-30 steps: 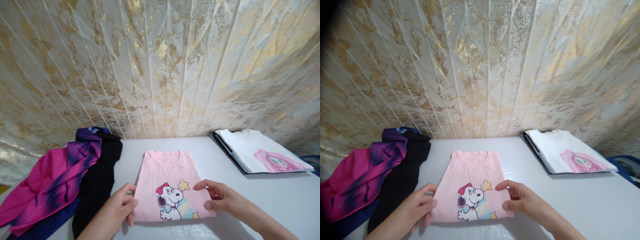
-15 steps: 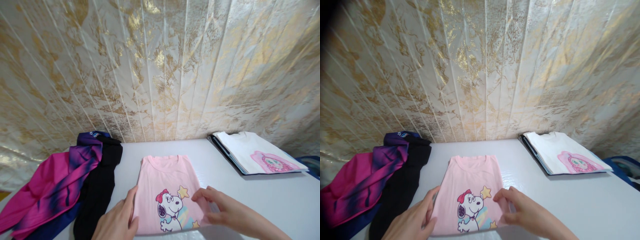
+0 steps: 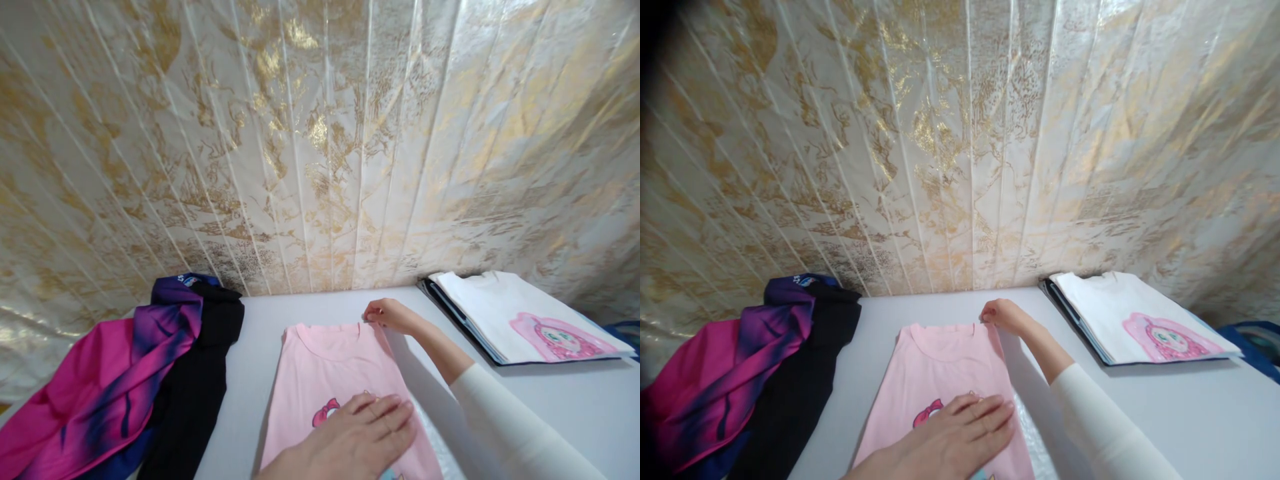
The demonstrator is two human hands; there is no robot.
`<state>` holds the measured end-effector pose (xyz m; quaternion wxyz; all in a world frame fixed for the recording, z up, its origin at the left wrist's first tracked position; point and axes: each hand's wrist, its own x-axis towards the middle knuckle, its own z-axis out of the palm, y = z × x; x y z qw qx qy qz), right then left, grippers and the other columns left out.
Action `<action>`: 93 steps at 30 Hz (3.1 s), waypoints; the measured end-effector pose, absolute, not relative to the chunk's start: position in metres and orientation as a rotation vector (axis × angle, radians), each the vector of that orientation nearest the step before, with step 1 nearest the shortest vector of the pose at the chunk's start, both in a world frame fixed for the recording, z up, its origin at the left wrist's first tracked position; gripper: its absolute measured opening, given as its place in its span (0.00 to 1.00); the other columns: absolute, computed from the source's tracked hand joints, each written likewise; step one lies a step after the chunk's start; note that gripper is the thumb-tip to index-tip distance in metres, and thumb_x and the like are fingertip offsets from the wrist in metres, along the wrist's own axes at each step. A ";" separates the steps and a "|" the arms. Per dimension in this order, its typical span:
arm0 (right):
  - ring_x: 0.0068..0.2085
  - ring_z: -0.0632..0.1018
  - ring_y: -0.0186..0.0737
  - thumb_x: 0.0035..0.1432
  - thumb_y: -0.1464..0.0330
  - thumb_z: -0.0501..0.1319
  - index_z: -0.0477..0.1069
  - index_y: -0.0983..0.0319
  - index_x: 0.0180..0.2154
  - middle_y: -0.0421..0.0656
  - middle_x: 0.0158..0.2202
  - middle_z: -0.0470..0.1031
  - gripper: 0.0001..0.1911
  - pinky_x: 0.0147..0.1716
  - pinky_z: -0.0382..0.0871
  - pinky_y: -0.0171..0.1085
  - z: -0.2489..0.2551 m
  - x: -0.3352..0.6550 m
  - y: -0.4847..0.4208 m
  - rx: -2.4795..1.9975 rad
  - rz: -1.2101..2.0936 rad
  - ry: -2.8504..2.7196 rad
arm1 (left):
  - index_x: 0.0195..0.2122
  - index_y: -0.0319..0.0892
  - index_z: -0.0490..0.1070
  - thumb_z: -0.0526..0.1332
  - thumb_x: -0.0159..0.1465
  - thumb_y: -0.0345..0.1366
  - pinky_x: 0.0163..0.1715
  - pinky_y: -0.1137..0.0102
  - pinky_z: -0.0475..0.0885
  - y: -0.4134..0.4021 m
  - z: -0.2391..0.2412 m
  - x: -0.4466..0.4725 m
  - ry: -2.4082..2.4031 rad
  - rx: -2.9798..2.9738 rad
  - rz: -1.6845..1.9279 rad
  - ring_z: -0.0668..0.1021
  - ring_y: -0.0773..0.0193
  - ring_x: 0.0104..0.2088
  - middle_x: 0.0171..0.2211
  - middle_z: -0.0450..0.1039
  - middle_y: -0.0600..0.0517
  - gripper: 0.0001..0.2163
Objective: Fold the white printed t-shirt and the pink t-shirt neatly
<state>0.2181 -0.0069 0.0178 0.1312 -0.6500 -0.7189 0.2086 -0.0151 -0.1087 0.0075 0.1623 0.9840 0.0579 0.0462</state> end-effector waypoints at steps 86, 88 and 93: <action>0.38 0.76 0.38 0.52 0.78 0.53 0.72 0.61 0.39 0.43 0.37 0.76 0.15 0.39 0.69 0.37 0.004 0.159 -0.043 -1.551 0.676 -1.791 | 0.66 0.38 0.52 0.51 0.70 0.45 0.63 0.60 0.53 -0.115 0.010 -0.057 0.853 2.824 0.199 0.54 0.55 0.66 0.67 0.48 0.45 0.27; 0.38 0.76 0.37 0.56 0.77 0.53 0.72 0.61 0.41 0.43 0.38 0.76 0.14 0.38 0.69 0.35 0.019 0.141 -0.033 -1.504 0.587 -1.920 | 0.67 0.39 0.49 0.53 0.69 0.41 0.63 0.61 0.55 -0.119 0.003 -0.084 0.970 2.870 0.212 0.54 0.55 0.66 0.67 0.46 0.46 0.28; 0.41 0.74 0.39 0.59 0.74 0.60 0.75 0.63 0.38 0.46 0.39 0.75 0.07 0.42 0.65 0.36 0.034 0.075 0.001 -1.494 0.449 -2.140 | 0.67 0.40 0.52 0.55 0.68 0.44 0.61 0.63 0.58 -0.122 -0.022 -0.110 0.999 2.991 0.198 0.60 0.54 0.64 0.66 0.50 0.45 0.28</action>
